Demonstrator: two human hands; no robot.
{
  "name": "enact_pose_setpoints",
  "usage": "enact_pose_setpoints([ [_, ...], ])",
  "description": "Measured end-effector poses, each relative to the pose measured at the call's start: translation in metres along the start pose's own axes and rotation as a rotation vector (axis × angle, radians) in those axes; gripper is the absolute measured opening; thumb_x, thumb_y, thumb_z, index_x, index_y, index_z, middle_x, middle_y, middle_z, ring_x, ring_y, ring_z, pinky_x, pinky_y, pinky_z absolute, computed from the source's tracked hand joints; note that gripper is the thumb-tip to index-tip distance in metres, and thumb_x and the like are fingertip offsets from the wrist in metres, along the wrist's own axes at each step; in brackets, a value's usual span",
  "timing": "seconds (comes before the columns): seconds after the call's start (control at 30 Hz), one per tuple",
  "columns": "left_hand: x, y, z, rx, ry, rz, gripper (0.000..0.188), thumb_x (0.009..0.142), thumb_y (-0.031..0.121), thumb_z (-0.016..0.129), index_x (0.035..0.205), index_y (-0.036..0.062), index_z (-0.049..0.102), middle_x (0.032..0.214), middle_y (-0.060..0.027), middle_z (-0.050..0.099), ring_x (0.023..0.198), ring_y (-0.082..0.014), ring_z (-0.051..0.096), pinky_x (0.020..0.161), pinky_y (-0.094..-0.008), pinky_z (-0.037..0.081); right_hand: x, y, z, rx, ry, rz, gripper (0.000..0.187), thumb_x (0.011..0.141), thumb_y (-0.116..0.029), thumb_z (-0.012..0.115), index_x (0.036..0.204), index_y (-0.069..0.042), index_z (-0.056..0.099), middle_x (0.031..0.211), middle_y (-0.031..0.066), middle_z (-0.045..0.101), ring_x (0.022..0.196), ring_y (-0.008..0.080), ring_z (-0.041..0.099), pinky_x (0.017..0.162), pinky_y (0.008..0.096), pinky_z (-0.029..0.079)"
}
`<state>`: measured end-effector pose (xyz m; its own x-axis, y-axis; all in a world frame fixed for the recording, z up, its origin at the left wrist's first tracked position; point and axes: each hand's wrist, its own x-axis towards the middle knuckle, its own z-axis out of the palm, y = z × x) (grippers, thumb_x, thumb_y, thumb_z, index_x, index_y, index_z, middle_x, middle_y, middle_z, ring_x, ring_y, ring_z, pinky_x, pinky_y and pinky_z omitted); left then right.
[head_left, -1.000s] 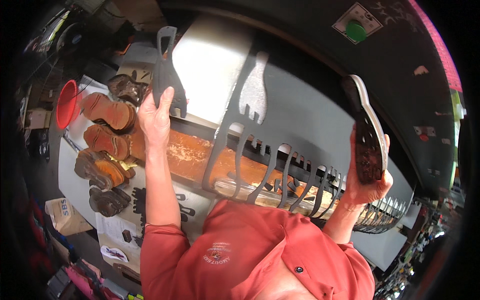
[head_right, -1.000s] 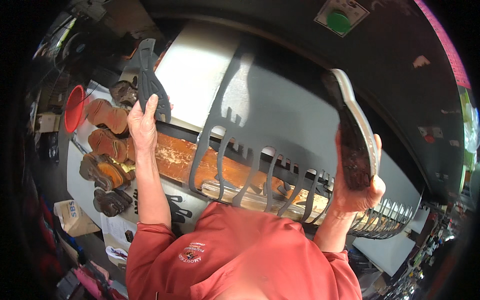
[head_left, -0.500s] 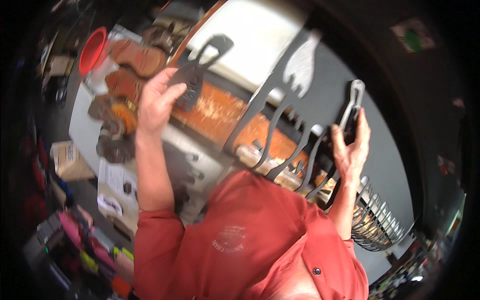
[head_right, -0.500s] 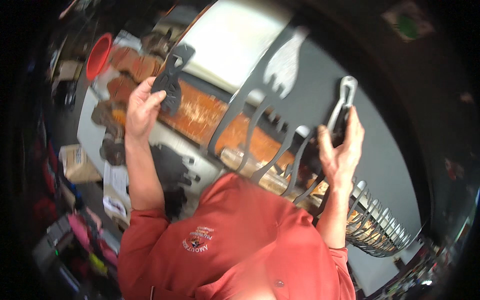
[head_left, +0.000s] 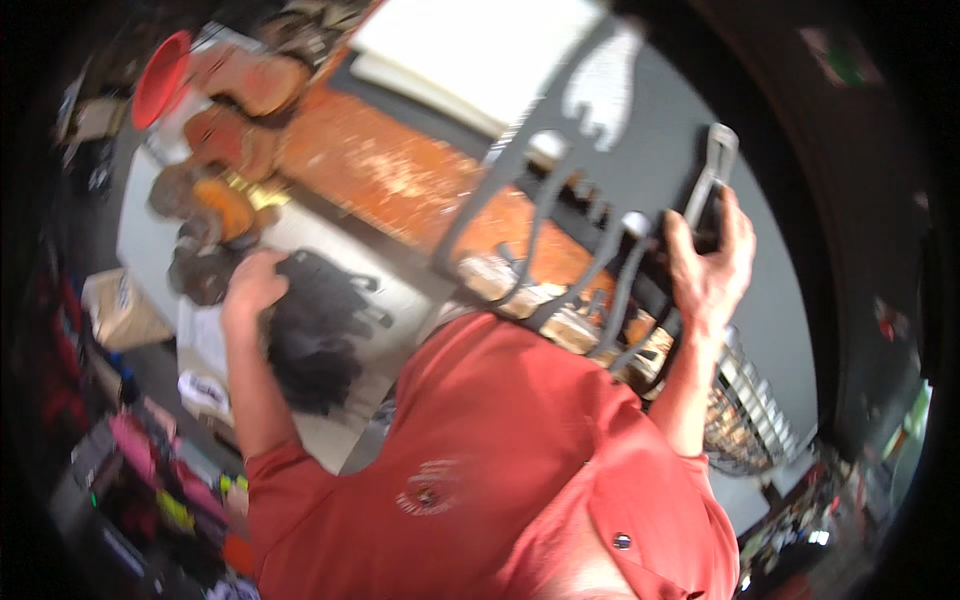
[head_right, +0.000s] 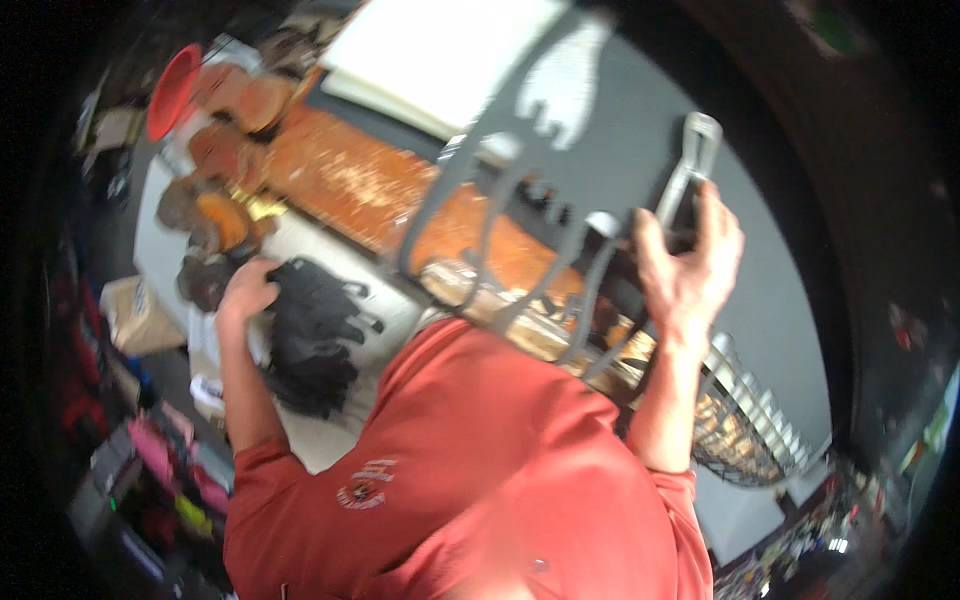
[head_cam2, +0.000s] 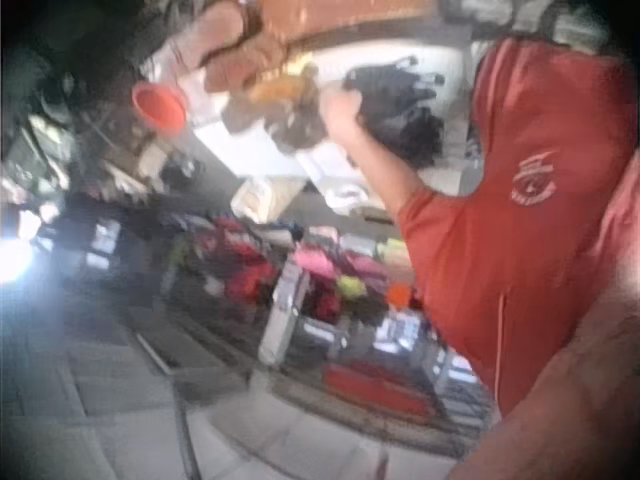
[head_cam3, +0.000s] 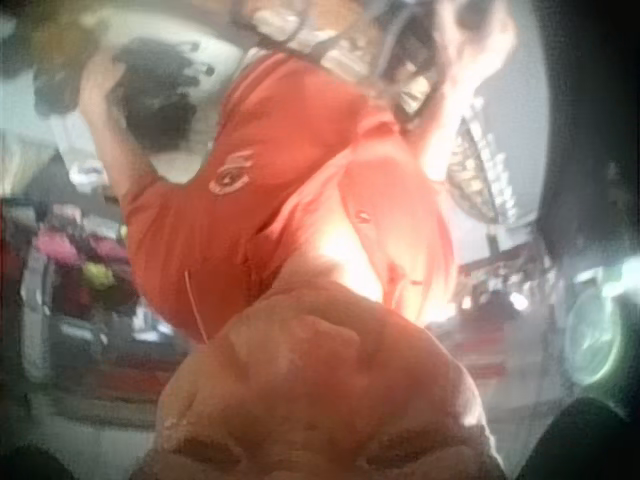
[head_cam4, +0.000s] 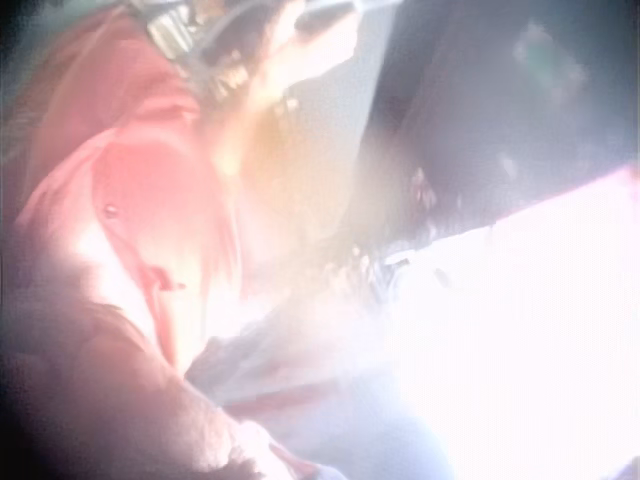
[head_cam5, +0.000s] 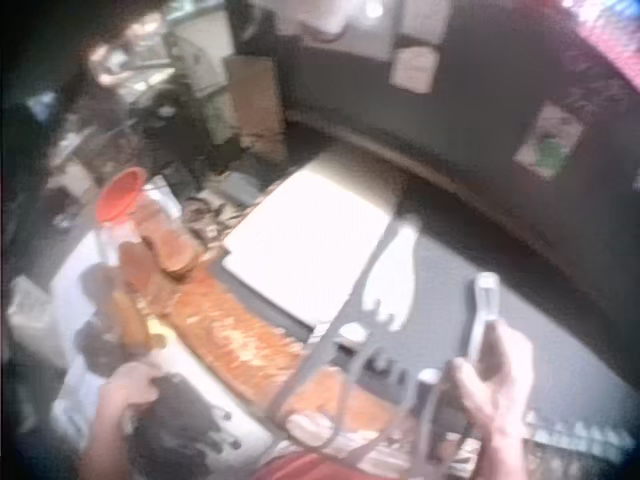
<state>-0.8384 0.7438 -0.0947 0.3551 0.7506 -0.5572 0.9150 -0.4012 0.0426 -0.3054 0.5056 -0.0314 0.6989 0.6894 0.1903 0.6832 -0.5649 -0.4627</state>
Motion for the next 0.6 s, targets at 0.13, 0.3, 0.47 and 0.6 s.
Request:
enact_pose_setpoints([
  [0.13, 0.014, 0.068, -0.071, -0.648, 0.027, 0.033, 0.032, 0.100, 0.000, 0.055, 0.127, -0.0015, 0.074, 0.121, -0.0153, 0.078, 0.110, -0.0240, 0.076, 0.099, -0.0372, 0.058, 0.013, -0.004, -0.024, 0.217, -0.145, 0.025, 0.072, 0.079, -0.016, 0.083, 0.145, 0.001, 0.061, 0.132, 0.0199, 0.067, 0.117, 0.0363, 0.067, 0.103, 0.0432, 0.054],
  [0.3, 0.022, 0.198, -0.139, -1.000, 0.516, 0.651, 0.027, 0.108, 0.001, 0.058, 0.130, 0.0001, 0.073, 0.121, -0.0093, 0.077, 0.107, -0.0157, 0.073, 0.097, -0.0284, 0.057, 0.057, -0.020, -0.052, -0.021, -0.242, -0.643, 0.073, 0.071, 0.005, 0.074, 0.143, -0.002, 0.064, 0.130, 0.0180, 0.067, 0.118, 0.0383, 0.064, 0.106, 0.0462, 0.053],
  [0.47, 0.047, 0.324, -0.128, -0.695, 0.569, 0.979, 0.047, 0.098, 0.009, 0.074, 0.143, -0.0010, 0.066, 0.142, -0.0251, 0.068, 0.137, -0.0340, 0.063, 0.116, -0.0428, 0.049, 0.115, -0.015, -0.033, -0.195, -0.340, -1.057, 0.068, 0.071, 0.012, 0.067, 0.136, -0.007, 0.068, 0.138, 0.0110, 0.068, 0.141, 0.0330, 0.056, 0.125, 0.0497, 0.040],
  [0.6, 0.054, 0.368, -0.087, -0.496, 0.412, 0.922, 0.068, 0.093, 0.018, 0.081, 0.153, -0.0018, 0.055, 0.160, -0.0285, 0.050, 0.149, -0.0406, 0.050, 0.127, -0.0508, 0.036, 0.114, 0.005, 0.013, 0.183, -0.144, -0.902, 0.060, 0.074, 0.016, 0.062, 0.130, -0.004, 0.072, 0.143, 0.0136, 0.065, 0.143, 0.0380, 0.055, 0.119, 0.0478, 0.047],
])
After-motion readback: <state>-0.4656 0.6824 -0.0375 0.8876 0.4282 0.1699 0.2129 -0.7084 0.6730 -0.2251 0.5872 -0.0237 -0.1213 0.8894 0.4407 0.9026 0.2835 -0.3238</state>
